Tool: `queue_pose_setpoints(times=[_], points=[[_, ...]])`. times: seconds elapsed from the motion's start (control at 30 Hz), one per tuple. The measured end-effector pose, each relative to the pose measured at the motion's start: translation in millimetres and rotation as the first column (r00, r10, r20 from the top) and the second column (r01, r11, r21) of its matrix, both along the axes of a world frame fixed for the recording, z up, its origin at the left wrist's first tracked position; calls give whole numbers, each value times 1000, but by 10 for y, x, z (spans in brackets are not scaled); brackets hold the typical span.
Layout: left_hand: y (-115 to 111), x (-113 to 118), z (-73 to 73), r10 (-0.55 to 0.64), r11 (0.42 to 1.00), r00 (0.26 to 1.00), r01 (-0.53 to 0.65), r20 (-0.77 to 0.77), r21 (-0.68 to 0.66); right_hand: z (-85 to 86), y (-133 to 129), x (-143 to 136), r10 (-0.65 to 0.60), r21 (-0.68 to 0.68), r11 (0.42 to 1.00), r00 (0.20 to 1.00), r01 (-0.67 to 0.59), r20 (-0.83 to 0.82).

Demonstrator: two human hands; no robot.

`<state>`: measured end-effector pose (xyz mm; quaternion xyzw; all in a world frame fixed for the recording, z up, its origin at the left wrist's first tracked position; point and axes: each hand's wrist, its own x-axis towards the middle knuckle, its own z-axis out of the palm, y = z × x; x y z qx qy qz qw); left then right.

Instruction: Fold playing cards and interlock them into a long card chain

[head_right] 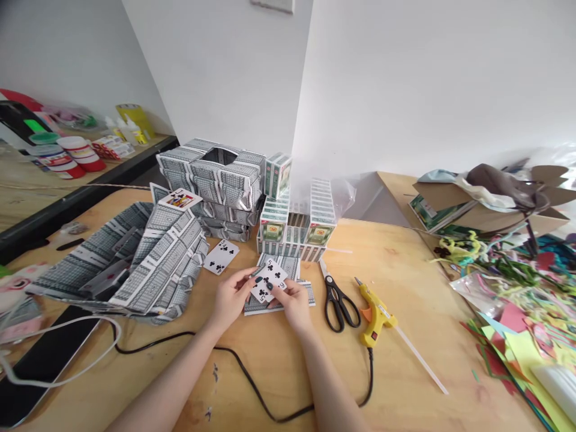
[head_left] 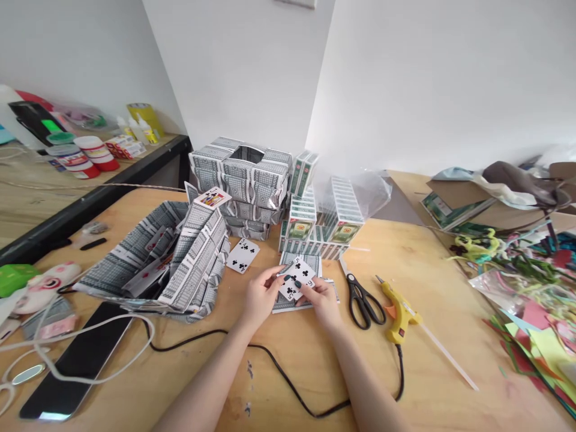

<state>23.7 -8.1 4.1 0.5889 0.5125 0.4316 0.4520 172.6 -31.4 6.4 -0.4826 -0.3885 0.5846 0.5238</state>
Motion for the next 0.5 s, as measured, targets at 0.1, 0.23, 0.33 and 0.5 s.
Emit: queue_pose_setpoints(times=[0.1,0.23,0.33,0.5], points=[[29,-16,33,-23,997,996,29,89,-65,32,-10,-19,39,-2,999,998,-39,52],[48,-27,76,-21,991,991,38,132,-125,25,-14,-20,40,-6,999,997,-40,63],[56,-21,79,-22,981,985,54,172,-186,0,-26,-19,45,0,999,997,-45,56],[91,-45,66,-60,955,970,124,236,-268,-9,-64,-17,55,28,998,998,-56,32]])
